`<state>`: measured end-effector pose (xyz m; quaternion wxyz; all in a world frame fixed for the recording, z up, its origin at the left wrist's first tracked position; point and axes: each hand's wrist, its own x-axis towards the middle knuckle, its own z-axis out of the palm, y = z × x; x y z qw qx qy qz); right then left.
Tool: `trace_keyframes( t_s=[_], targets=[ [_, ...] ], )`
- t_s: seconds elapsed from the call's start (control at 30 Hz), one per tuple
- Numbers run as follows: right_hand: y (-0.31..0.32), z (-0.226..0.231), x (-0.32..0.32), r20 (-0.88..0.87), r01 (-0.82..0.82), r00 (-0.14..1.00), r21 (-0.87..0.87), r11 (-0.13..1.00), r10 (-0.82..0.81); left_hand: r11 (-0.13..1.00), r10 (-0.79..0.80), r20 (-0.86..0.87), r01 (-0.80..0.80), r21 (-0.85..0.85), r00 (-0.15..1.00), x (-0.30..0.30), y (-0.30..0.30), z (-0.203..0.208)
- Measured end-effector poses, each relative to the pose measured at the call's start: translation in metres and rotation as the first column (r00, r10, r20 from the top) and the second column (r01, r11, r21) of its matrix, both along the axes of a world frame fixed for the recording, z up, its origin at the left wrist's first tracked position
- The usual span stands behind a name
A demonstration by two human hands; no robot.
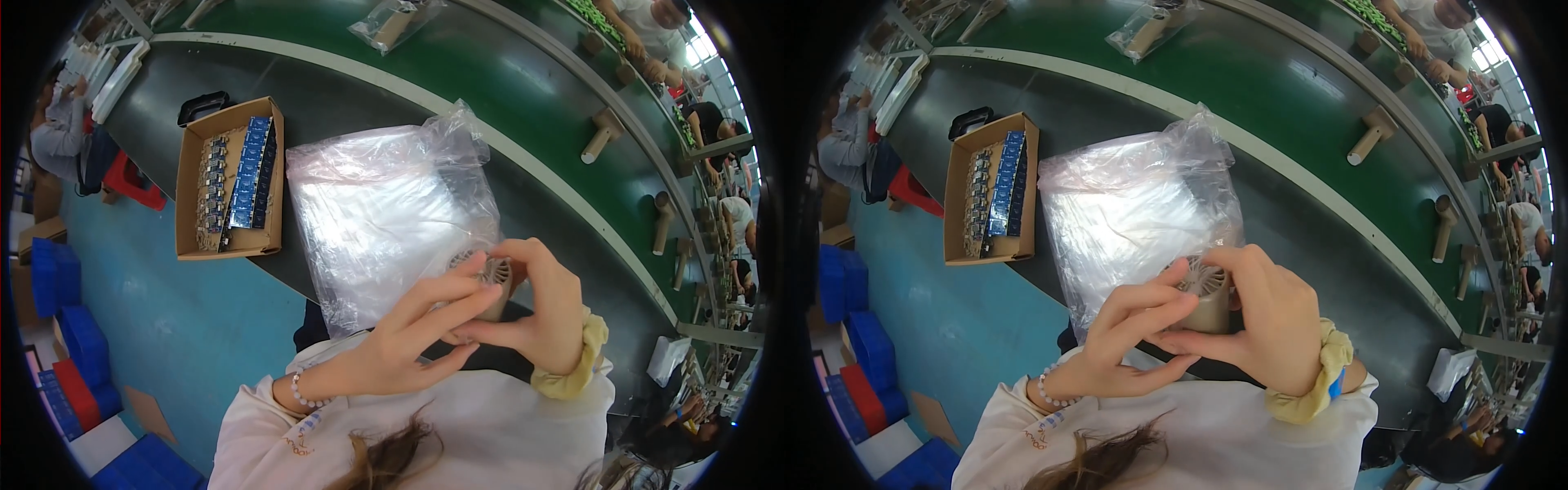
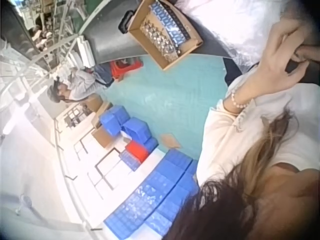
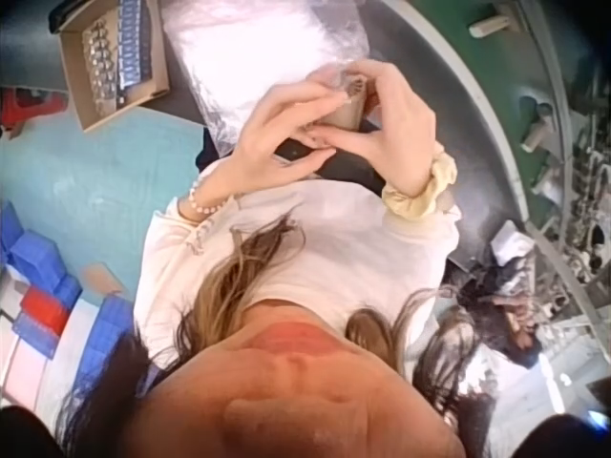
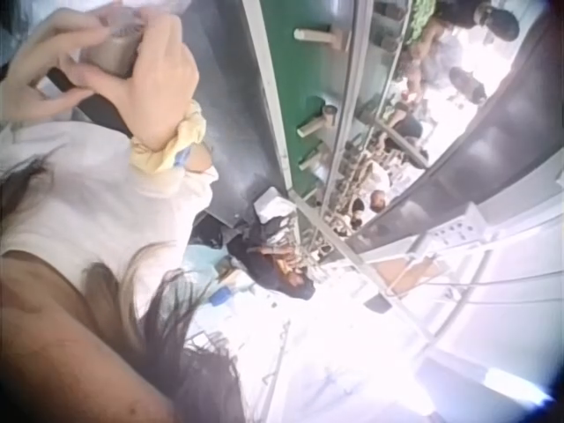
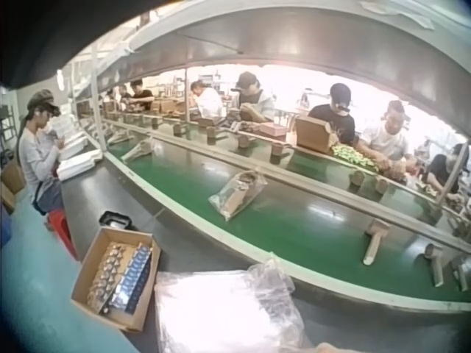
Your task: Inspecting small handheld fans and placing them into individual plastic bags on an assembly line.
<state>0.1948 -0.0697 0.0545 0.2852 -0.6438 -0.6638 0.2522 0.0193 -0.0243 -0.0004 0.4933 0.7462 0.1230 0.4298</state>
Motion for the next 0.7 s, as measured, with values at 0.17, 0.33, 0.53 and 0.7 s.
trace_keyframes(
  t_s=[0.17,0.33,0.53,0.7],
  targets=[
    [0.014,-0.006,0.012,0.116,-0.139,0.984,0.052,0.989,0.132,1.000,0.002,0.060,-0.003,0.023,0.998,-0.008,0.021,0.011],
    [0.029,-0.017,0.017,0.021,-0.393,0.916,0.242,0.887,0.400,0.984,-0.064,0.174,0.092,-0.153,0.983,-0.010,0.025,0.017],
    [0.052,-0.025,0.024,0.014,-0.464,0.870,0.366,0.807,0.493,0.993,0.057,0.113,-0.068,0.096,0.992,-0.007,0.032,0.009],
    [0.071,-0.051,0.087,-0.539,0.000,0.832,0.235,0.972,0.130,0.968,0.213,-0.023,-0.208,0.139,0.977,-0.018,0.033,-0.004]
  ],
)
